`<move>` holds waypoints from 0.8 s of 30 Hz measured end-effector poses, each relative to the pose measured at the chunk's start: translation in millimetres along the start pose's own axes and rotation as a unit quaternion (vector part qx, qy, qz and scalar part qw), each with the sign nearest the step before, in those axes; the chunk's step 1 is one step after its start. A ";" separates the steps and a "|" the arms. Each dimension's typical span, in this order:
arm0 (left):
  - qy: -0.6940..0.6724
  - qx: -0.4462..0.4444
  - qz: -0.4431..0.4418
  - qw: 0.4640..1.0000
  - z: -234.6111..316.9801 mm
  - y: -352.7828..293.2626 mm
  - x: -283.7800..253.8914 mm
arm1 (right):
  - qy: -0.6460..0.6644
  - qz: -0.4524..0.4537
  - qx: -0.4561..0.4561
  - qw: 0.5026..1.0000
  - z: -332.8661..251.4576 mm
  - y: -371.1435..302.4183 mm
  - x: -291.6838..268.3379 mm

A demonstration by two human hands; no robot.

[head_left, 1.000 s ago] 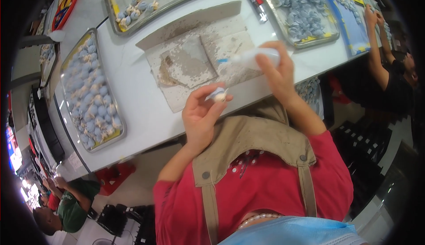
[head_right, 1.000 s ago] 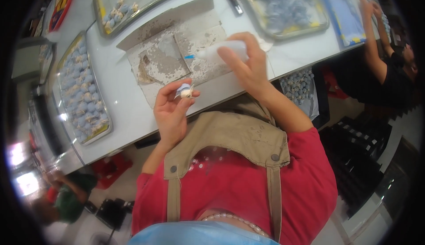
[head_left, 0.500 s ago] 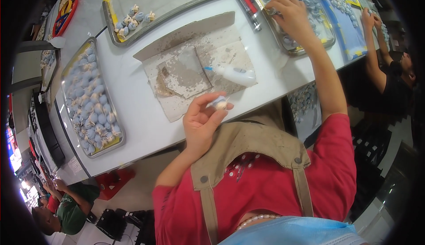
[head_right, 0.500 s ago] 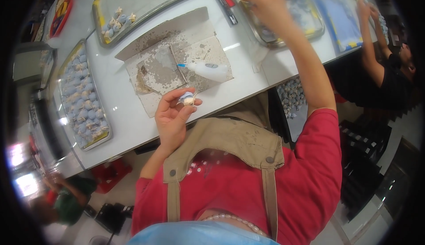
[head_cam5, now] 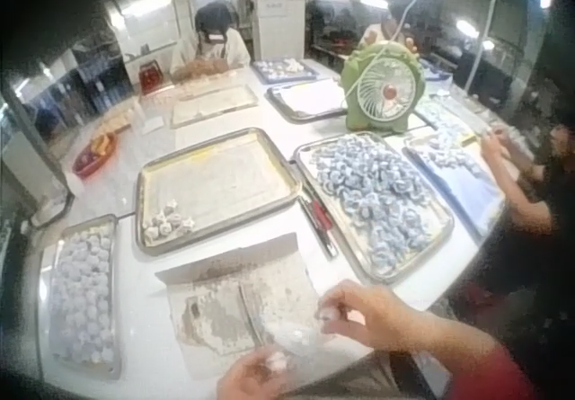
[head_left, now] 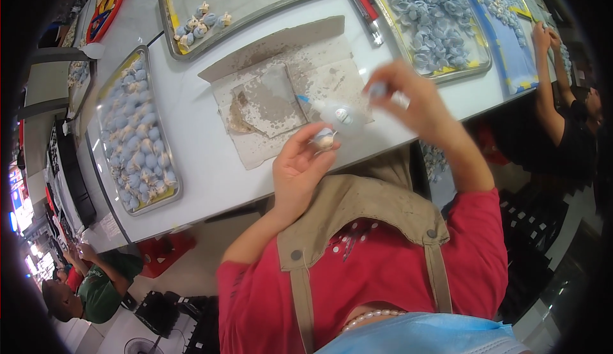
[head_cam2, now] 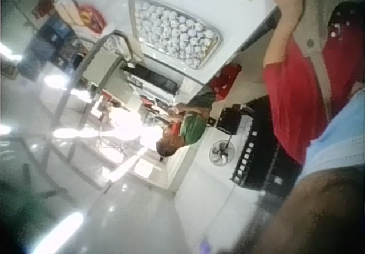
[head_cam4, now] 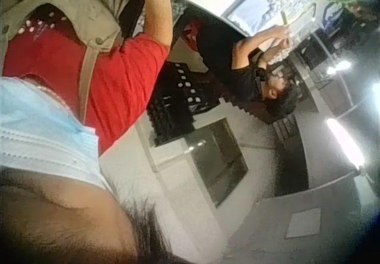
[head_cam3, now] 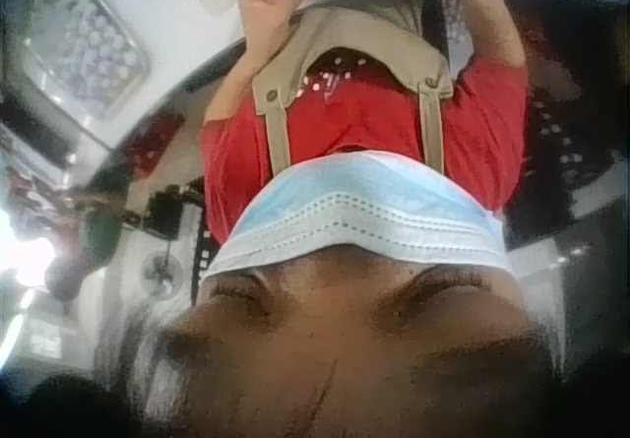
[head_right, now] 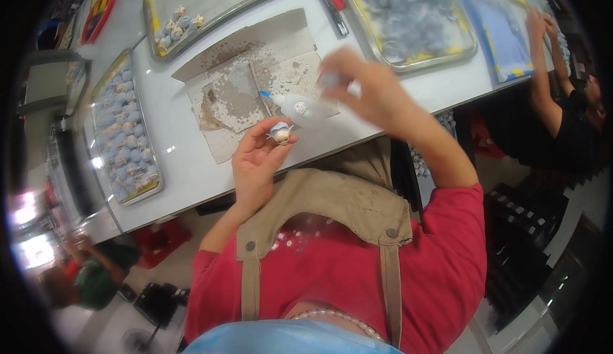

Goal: The person applies glue from a bottle to small toy parts and assembles them by hand at a workbench.

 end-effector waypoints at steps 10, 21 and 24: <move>0.026 -0.032 -0.023 0.999 -0.8 -10.4 -3.2 | -0.017 -0.010 -0.209 0.978 -65.7 -15.2 60.7; 0.085 0.063 0.009 0.994 16.6 -17.8 -5.6 | -0.050 0.120 -0.202 0.971 -66.1 -33.2 64.2; 0.093 0.061 0.017 0.994 17.3 -18.1 -2.8 | -0.058 0.121 -0.185 0.973 -68.3 -35.2 62.9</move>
Point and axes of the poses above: each hand's wrist, its own y-axis towards the middle knuckle, its own x-axis out of the palm, z = x × y, the point moved 7 cm from there along y, towards the middle knuckle, and after that the axes turned 11 degrees about -x, right-handed, at the moved point
